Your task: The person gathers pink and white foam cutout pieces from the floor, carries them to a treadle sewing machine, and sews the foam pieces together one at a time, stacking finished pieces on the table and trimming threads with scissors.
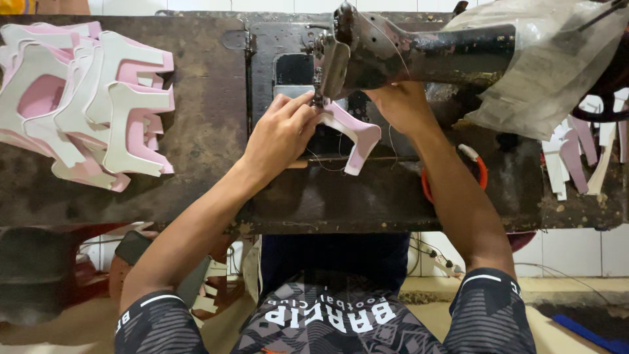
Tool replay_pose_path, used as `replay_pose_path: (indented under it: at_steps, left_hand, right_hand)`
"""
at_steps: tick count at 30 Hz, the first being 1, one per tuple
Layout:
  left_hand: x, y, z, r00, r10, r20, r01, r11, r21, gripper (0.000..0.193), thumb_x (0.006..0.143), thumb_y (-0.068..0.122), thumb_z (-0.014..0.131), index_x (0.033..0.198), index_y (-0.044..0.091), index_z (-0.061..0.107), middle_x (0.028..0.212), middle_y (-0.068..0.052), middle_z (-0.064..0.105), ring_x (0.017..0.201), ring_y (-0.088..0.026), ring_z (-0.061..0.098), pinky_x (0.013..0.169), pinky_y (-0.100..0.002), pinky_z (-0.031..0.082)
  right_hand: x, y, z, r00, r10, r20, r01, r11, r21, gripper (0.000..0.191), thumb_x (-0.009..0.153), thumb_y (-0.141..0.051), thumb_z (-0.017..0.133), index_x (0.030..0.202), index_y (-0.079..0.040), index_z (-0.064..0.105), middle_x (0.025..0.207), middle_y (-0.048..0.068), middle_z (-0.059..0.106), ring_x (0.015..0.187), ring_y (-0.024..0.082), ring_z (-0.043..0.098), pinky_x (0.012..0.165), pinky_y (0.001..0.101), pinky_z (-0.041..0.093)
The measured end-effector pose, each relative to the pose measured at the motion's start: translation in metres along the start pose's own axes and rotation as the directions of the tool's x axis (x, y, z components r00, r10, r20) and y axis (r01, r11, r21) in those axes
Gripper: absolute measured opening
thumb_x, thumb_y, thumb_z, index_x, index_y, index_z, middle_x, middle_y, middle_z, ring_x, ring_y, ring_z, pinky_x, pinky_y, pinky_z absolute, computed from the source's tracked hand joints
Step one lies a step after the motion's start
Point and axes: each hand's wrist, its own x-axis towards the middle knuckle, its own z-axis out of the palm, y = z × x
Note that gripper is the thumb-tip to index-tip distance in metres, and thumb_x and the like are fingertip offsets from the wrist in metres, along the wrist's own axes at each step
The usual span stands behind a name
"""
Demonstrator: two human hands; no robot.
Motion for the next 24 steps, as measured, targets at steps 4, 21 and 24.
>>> replay_pose_path:
  at_steps: [4, 21, 24]
  left_hand:
    - [0.000, -0.001, -0.002, 1.000, 0.010, -0.017, -0.011, 0.999, -0.035, 0.015, 0.094, 0.009, 0.073, 0.105, 0.000, 0.069, 0.127, -0.016, 0.068, 0.098, -0.032, 0.061, 0.092, -0.039, 0.053]
    - [-0.002, 0.002, -0.010, 0.997, -0.016, -0.070, 0.015, 1.000, -0.022, 0.017, 0.094, 0.015, 0.076, 0.106, 0.006, 0.068, 0.104, -0.011, 0.061, 0.093, -0.029, 0.060, 0.083, -0.042, 0.051]
    - [-0.002, 0.002, -0.011, 0.997, -0.037, -0.068, 0.036, 0.999, -0.004, 0.015, 0.094, 0.016, 0.076, 0.104, 0.008, 0.068, 0.103, -0.009, 0.061, 0.093, -0.029, 0.061, 0.082, -0.042, 0.050]
  right_hand:
    - [0.001, 0.008, -0.001, 1.000, 0.017, 0.026, -0.022, 0.980, 0.198, 0.025, 0.102, 0.000, 0.068, 0.127, -0.003, 0.067, 0.122, 0.001, 0.070, 0.110, 0.010, 0.063, 0.096, 0.0271, 0.052]
    - [0.003, -0.006, 0.008, 0.997, 0.030, 0.066, -0.060, 0.853, 0.518, 0.030, 0.106, 0.001, 0.065, 0.137, 0.001, 0.062, 0.135, 0.008, 0.066, 0.126, 0.019, 0.063, 0.112, 0.0353, 0.051]
    - [0.005, -0.006, 0.008, 0.995, 0.054, 0.078, -0.090, 0.806, 0.584, 0.032, 0.104, 0.000, 0.065, 0.136, -0.002, 0.062, 0.132, 0.007, 0.067, 0.125, 0.019, 0.063, 0.112, 0.0349, 0.052]
